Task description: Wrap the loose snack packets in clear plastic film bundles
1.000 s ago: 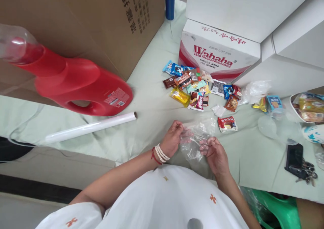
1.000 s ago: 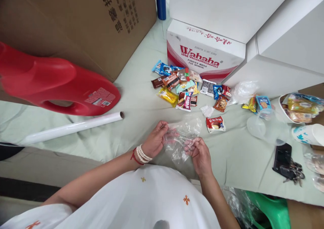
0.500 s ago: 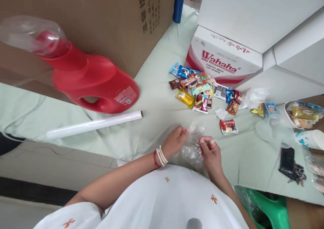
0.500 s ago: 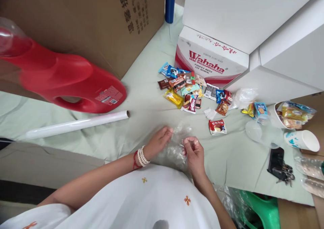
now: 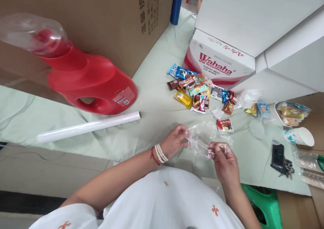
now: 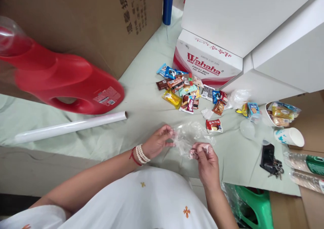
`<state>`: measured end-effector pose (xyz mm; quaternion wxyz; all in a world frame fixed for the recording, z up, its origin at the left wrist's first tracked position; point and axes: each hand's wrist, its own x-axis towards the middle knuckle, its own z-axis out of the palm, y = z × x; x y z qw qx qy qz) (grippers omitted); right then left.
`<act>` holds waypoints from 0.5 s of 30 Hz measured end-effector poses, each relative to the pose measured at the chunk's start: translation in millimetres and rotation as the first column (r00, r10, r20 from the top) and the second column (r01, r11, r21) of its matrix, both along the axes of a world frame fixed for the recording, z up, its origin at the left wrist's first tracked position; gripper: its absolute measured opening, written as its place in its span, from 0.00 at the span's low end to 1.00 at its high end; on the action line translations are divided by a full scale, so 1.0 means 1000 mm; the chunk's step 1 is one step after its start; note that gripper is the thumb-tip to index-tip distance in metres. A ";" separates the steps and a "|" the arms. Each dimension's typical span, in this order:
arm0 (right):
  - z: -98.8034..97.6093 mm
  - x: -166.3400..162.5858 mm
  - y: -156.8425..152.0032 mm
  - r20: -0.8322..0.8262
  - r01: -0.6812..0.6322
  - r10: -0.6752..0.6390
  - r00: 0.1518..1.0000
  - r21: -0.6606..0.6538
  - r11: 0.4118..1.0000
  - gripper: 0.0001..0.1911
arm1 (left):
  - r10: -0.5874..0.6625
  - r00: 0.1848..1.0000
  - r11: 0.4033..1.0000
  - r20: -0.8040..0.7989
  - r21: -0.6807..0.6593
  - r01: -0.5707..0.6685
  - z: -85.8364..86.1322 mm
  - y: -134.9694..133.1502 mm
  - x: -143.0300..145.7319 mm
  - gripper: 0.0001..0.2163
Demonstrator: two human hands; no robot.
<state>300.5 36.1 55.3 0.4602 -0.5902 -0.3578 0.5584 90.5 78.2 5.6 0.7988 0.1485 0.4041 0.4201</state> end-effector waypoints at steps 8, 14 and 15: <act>0.000 0.013 0.003 -0.148 0.146 -0.193 0.970 -0.282 0.948 0.22 | 0.123 0.992 0.990 -0.007 -0.065 -0.124 0.002 0.006 -0.025 0.26; -0.004 0.025 0.024 -0.279 0.199 -0.262 0.924 -0.234 0.952 0.21 | 0.016 0.984 0.996 -0.177 0.090 0.000 0.001 0.004 -0.032 0.23; -0.008 0.024 0.026 -0.266 0.215 -0.273 0.924 -0.228 0.950 0.23 | 0.017 0.980 0.994 -0.199 0.111 0.005 0.002 0.003 -0.032 0.23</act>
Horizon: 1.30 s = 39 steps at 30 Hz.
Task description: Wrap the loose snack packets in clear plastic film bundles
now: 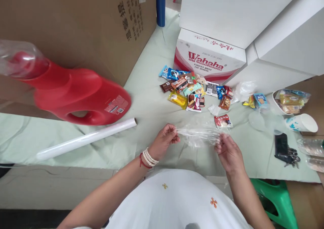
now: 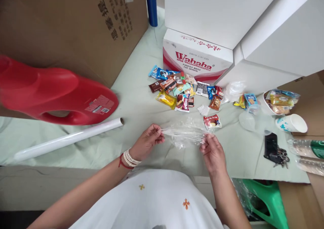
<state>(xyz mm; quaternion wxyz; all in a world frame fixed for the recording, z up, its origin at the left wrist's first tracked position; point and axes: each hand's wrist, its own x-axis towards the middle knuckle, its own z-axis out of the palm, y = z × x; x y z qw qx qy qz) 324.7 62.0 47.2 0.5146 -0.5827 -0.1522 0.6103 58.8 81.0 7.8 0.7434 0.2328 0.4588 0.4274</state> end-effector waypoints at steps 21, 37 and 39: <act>-0.018 -0.019 0.001 -0.261 -0.200 0.201 0.944 0.029 0.979 0.11 | 0.181 0.970 0.962 0.161 -0.234 -0.141 0.006 0.016 -0.004 0.22; -0.018 -0.001 -0.006 -0.106 -0.279 0.273 0.956 -0.044 0.959 0.17 | -0.069 0.998 0.972 -0.003 -0.224 0.067 0.005 0.000 -0.016 0.18; -0.020 0.010 -0.006 -0.016 -0.285 0.285 0.958 -0.061 0.956 0.18 | -0.060 0.998 0.982 0.020 -0.179 0.063 0.010 -0.003 -0.024 0.20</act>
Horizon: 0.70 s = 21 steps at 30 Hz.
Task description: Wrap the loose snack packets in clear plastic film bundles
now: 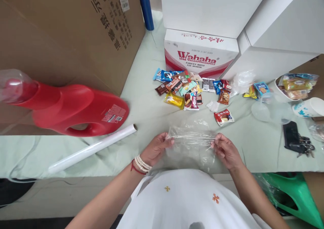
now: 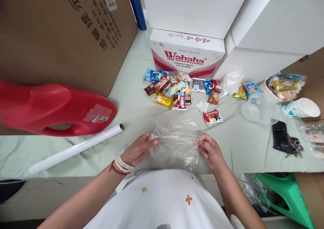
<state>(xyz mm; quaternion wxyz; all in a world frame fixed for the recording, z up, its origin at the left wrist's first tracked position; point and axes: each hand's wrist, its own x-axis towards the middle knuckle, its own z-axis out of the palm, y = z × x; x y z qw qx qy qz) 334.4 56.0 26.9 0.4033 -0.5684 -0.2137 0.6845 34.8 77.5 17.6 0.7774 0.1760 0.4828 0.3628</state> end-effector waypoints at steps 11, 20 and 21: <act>-0.014 0.037 -0.012 0.660 -0.604 0.505 0.557 -0.095 0.791 0.19 | -0.073 0.850 0.993 -0.522 0.037 0.108 -0.008 -0.037 -0.048 0.21; -0.035 -0.022 0.053 0.944 -0.527 0.169 0.283 0.006 0.850 0.18 | -0.051 0.892 0.990 -0.449 0.093 0.103 0.000 -0.027 -0.037 0.39; -0.039 -0.028 0.056 0.949 -0.548 0.120 0.291 0.063 0.834 0.15 | 0.011 0.902 0.990 -0.432 0.135 0.052 0.001 -0.028 -0.035 0.41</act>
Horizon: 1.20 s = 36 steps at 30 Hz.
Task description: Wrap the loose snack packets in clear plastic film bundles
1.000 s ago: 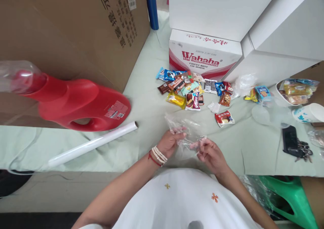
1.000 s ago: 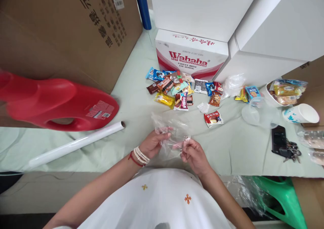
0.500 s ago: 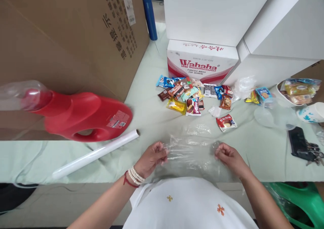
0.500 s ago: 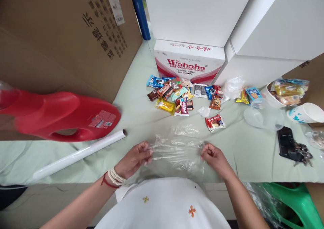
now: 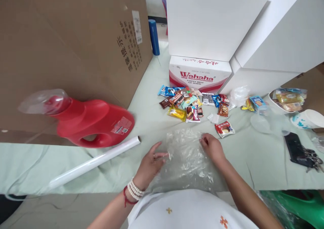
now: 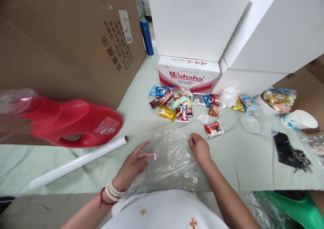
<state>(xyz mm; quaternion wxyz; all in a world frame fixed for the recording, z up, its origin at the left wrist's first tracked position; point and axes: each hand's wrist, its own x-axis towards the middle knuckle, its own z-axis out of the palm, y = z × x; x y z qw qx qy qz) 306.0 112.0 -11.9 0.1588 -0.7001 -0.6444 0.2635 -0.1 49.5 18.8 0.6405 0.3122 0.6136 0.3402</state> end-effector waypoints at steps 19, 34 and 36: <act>0.021 0.056 -0.052 0.252 0.057 -0.092 0.963 0.143 0.988 0.22 | -0.027 0.475 0.513 -0.880 0.395 0.762 -0.024 -0.016 0.017 0.13; 0.034 0.067 -0.077 0.252 0.003 0.053 0.966 -0.215 0.977 0.16 | -0.004 0.691 0.633 -0.723 0.533 0.561 -0.017 0.052 -0.005 0.14; 0.047 0.064 -0.079 0.249 0.036 -0.017 0.968 -0.069 0.997 0.18 | 0.104 0.728 0.655 -0.677 0.597 0.462 -0.013 0.039 0.024 0.12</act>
